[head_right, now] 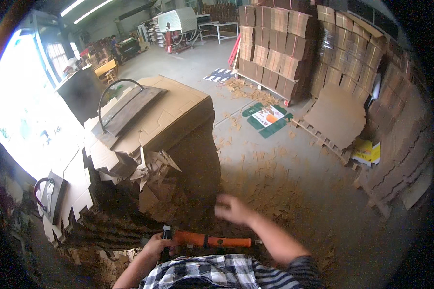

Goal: The person uses a handheld power saw to cut through a large stack of cardboard sheets. The person repeatedly positions the saw and cuts through the stack, creating cardboard debris that accumulates on the floor.

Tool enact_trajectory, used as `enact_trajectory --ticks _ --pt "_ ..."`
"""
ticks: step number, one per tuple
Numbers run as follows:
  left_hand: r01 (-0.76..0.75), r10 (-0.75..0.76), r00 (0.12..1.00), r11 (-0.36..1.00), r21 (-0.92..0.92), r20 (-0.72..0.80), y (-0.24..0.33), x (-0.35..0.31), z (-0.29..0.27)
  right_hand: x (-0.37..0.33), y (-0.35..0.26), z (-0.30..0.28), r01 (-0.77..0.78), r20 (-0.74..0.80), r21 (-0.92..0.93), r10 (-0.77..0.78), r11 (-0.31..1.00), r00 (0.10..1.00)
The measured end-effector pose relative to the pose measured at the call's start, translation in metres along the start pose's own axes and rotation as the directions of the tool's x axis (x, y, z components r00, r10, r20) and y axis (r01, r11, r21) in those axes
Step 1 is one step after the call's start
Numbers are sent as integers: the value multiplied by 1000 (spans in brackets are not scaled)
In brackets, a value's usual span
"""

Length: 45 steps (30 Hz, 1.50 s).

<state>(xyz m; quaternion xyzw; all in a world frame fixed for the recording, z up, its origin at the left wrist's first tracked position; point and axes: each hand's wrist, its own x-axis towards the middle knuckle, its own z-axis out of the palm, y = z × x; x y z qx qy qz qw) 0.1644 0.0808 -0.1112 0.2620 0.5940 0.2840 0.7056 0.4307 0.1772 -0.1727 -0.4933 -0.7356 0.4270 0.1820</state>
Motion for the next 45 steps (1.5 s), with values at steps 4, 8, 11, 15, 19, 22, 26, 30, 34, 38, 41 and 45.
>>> enact_trajectory --ticks 4,8,11,15,19,22,26,30,34,38,41,45 --pt "56 -67 978 997 -58 -196 -9 -9 -7 95 -31 -68 283 -746 151 -79 947 661" --pt "60 -70 939 997 -42 -337 -30 -25 -34 186 -61 -105 452 -943 136 -25 882 333" --pt "79 -79 920 997 -14 -385 -48 -27 -53 220 -71 -110 472 -939 202 33 858 341" --pt "102 -87 910 995 14 -406 -59 -15 -71 232 -82 -104 519 -932 274 91 809 350" --pt "121 -93 924 991 52 -372 -60 4 -81 236 -76 -113 551 -934 269 74 790 350" --pt "131 -94 933 988 83 -347 -63 13 -84 235 -74 -115 492 -937 249 79 834 341" --pt "149 -97 928 982 120 -361 -70 16 -87 235 -78 -117 376 -929 241 102 895 355" --pt "160 -83 916 973 166 -393 -77 20 -84 238 -81 -121 463 -968 121 1 878 252" --pt "187 -82 895 962 200 -438 -91 12 -80 236 -83 -104 493 -981 133 42 860 192" --pt "190 -59 877 954 232 -476 -99 8 -68 224 -81 -97 482 -983 95 4 871 186" --pt "194 -43 868 946 260 -494 -108 6 -62 228 -82 -103 502 -989 -66 -124 862 84" --pt "201 -23 857 935 293 -514 -119 7 -58 237 -80 -108 435 -979 -67 -142 898 143"
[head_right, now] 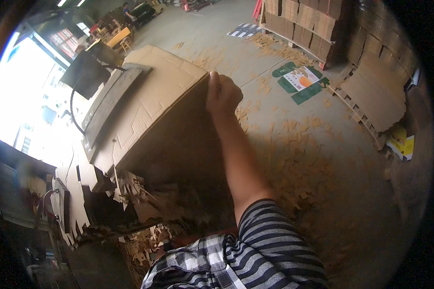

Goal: The person uses a handheld power saw to cut through a large stack of cardboard sheets. The person repeatedly positions the saw and cuts through the stack, creating cardboard debris that accumulates on the floor.

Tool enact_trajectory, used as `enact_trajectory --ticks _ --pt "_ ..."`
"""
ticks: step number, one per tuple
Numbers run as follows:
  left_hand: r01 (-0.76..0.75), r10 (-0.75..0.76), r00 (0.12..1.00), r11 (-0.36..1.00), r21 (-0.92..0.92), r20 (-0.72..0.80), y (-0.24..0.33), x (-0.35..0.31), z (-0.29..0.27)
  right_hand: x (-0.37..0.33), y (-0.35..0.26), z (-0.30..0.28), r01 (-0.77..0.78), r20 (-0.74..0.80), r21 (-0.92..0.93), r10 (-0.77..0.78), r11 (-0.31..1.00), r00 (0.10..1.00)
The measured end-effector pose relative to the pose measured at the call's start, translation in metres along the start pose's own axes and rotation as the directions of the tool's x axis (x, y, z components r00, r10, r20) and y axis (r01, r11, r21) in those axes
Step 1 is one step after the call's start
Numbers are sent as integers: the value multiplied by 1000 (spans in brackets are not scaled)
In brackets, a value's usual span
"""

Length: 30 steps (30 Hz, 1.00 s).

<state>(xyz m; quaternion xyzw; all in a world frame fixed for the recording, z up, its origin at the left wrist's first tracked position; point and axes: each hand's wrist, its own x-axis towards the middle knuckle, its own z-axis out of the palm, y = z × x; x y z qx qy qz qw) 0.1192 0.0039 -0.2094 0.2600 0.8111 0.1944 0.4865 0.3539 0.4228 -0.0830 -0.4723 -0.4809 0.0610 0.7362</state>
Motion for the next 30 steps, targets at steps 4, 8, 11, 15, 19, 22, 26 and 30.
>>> enact_trajectory --ticks 4,8,11,15,19,22,26,30 --pt "-18 16 1000 995 102 21 -22 11 1 10 -2 12 -47 10 -136 48 990 999" --pt "-8 0 999 987 162 48 -19 6 2 6 2 7 -62 189 7 60 998 980" --pt "53 -53 998 999 -2 45 59 -27 11 24 11 -14 -218 510 296 39 930 859" --pt "105 -90 988 987 -120 126 82 -39 12 38 3 -44 -178 843 202 -78 963 532" --pt "150 -155 982 987 52 107 96 -37 18 40 7 -42 -303 862 251 -70 919 501" --pt "123 -124 985 992 11 121 91 -35 20 41 6 -38 -277 843 267 -84 923 531" --pt "93 -73 980 990 -103 183 74 -24 25 32 -4 -36 -347 826 268 -29 899 563" --pt "15 30 982 972 -236 186 72 -21 29 21 -7 -36 -313 804 239 -7 919 594"
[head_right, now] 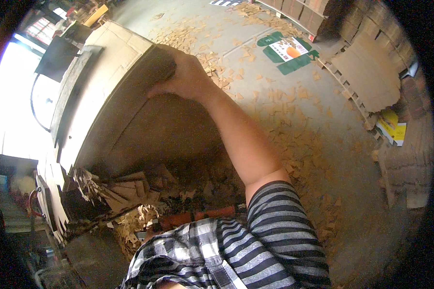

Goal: The person uses a handheld power saw to cut through a large stack of cardboard sheets. The person repeatedly positions the saw and cuts through the stack, creating cardboard debris that accumulates on the floor.

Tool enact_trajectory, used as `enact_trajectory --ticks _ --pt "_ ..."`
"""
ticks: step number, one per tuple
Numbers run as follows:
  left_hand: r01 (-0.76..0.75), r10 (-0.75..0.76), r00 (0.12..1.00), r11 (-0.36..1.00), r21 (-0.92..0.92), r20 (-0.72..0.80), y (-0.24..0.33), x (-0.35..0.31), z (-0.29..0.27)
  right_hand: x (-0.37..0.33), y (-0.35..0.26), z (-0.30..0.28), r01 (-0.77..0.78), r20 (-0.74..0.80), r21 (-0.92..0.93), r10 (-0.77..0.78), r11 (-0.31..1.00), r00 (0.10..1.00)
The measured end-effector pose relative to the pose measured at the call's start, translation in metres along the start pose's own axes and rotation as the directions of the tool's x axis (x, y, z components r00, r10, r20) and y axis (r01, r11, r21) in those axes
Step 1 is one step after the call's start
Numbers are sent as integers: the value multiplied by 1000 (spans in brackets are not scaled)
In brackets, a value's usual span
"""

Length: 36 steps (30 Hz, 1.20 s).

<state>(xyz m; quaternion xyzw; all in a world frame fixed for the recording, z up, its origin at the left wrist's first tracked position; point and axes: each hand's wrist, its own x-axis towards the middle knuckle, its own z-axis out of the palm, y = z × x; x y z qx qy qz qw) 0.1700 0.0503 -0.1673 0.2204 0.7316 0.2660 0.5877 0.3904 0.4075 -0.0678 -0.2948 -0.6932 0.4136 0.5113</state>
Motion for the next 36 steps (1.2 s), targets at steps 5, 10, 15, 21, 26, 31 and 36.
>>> enact_trajectory --ticks 5,10,15,21,26,31,36 --pt "88 -87 996 992 89 -19 29 -2 3 3 -6 6 57 18 37 -58 998 998" --pt "-154 137 987 950 270 80 30 1 -4 5 -9 7 -51 40 -125 56 991 998" --pt "-94 85 995 973 209 52 25 10 1 -2 3 12 -53 -109 -124 40 991 993" --pt "-31 44 998 945 326 -34 11 9 1 -3 -2 13 -88 -81 -89 81 992 993" --pt "-40 69 994 949 314 -82 13 1 6 -8 -10 13 -137 -181 -180 104 974 978" --pt "-205 219 976 914 351 1 2 12 2 -14 -9 10 -138 -214 -243 85 960 973" --pt "-105 133 990 905 413 -40 32 12 10 -9 -2 6 -159 -205 -239 110 958 973"
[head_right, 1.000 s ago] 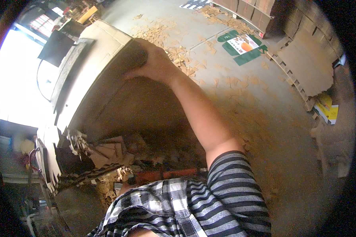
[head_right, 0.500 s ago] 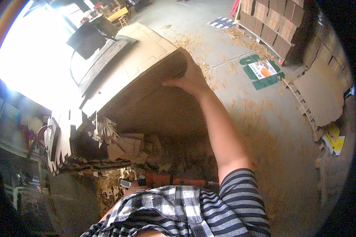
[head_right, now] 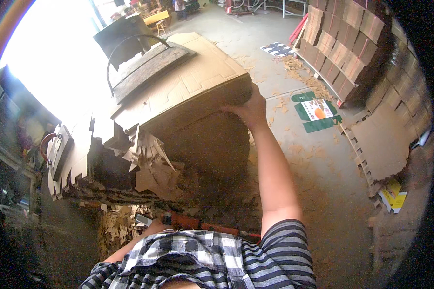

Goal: The person uses a handheld power saw to cut through a large stack of cardboard sheets. The person repeatedly positions the saw and cuts through the stack, creating cardboard debris that accumulates on the floor.

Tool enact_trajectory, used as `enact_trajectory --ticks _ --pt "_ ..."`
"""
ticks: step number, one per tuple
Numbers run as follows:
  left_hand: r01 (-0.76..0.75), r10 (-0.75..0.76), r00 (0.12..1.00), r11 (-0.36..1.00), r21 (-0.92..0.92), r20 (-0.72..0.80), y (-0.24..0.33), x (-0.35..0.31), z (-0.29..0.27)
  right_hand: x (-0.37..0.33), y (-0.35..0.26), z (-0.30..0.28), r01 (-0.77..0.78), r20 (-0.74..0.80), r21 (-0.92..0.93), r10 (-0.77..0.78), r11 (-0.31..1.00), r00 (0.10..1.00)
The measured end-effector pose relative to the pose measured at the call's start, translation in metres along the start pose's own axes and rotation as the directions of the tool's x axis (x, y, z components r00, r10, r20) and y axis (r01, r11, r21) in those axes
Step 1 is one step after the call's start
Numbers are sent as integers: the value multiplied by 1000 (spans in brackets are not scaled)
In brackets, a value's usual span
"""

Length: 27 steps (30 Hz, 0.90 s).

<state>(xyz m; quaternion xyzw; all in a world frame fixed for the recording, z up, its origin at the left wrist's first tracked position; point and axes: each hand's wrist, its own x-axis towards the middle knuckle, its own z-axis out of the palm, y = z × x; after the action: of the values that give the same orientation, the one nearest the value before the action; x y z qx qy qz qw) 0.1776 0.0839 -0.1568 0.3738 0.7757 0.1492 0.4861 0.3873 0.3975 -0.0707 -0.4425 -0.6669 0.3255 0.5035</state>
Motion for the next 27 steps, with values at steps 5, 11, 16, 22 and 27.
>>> enact_trajectory --ticks 5,11,16,22,27 --pt "-112 114 992 993 37 -54 -23 20 -5 10 4 -2 -29 126 66 20 997 992" --pt "-123 122 992 992 30 21 -23 22 -12 0 5 -9 -24 -4 -6 24 1000 1000" --pt "-63 92 980 984 164 -176 -122 65 2 -2 13 4 -15 -17 22 16 1000 1000" --pt "2 12 993 992 122 -115 -81 56 7 -11 17 3 4 -52 16 -3 1000 999" --pt "-49 60 992 994 97 -110 -62 56 5 -9 12 0 4 55 81 -9 997 998"
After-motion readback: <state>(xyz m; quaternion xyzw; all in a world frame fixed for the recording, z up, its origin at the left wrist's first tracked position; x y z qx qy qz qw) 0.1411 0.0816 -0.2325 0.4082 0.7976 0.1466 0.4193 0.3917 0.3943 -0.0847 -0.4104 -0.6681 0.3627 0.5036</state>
